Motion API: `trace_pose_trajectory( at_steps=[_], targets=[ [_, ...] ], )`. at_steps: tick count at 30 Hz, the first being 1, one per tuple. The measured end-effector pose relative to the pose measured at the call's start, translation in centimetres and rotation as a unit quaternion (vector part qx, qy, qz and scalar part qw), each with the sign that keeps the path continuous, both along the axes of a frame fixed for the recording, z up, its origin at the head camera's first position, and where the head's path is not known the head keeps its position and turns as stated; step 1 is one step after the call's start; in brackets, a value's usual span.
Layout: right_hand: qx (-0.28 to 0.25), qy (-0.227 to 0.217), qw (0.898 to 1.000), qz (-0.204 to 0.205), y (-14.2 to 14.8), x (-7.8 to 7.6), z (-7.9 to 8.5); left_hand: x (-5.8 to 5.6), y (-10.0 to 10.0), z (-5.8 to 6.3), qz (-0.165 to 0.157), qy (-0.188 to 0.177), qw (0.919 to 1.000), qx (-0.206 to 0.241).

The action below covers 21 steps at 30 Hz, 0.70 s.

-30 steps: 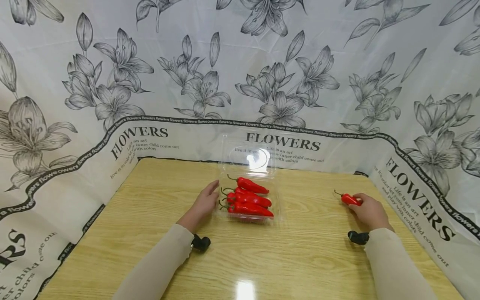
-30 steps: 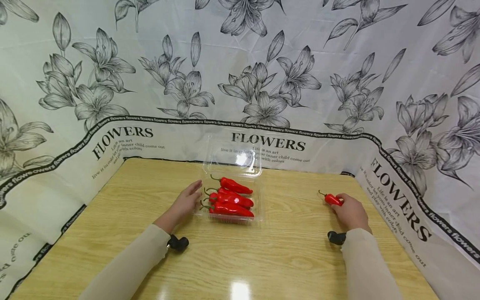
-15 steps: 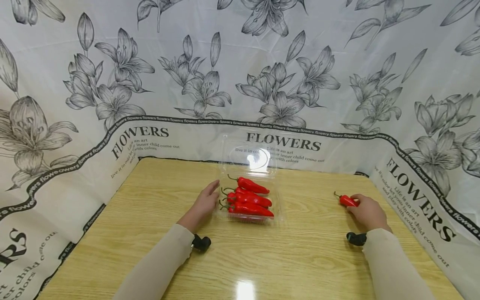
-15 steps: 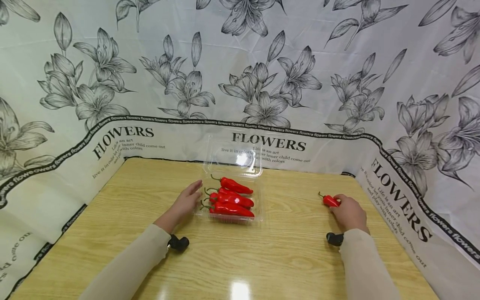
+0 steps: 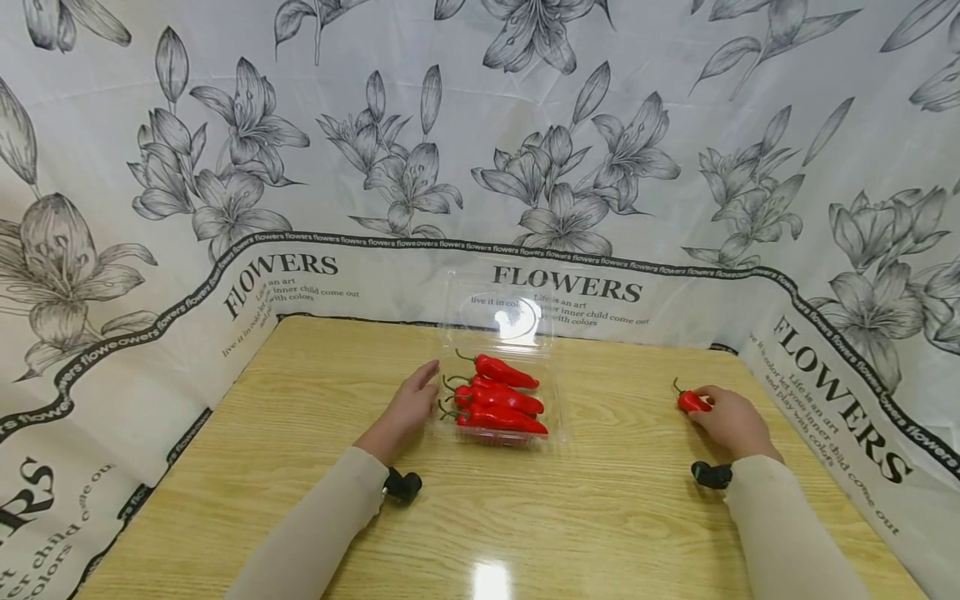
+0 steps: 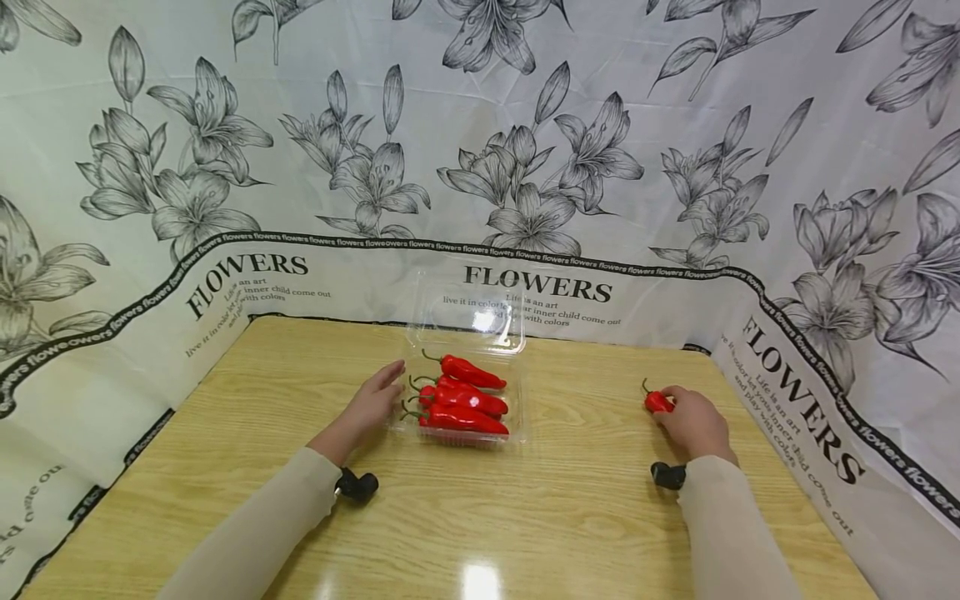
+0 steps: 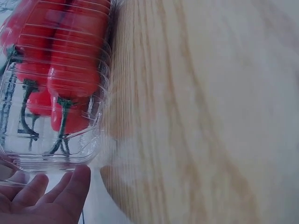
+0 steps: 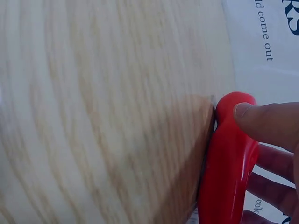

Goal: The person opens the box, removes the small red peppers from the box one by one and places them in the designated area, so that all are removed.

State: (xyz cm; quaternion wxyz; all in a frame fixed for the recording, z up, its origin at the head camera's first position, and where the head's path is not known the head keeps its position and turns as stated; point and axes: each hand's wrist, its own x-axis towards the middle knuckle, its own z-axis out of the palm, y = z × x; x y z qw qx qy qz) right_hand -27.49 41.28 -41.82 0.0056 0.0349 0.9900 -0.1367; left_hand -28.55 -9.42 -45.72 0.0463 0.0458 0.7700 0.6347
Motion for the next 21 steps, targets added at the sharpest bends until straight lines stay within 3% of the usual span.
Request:
trace_pose_trajectory(
  at_steps=[21],
  targets=[
    [0.015, 0.056, 0.995, 0.084, -4.8, -1.4, 2.9, 0.2, 0.1, 0.3, -0.001, -0.008, 1.0000, 0.004]
  ],
)
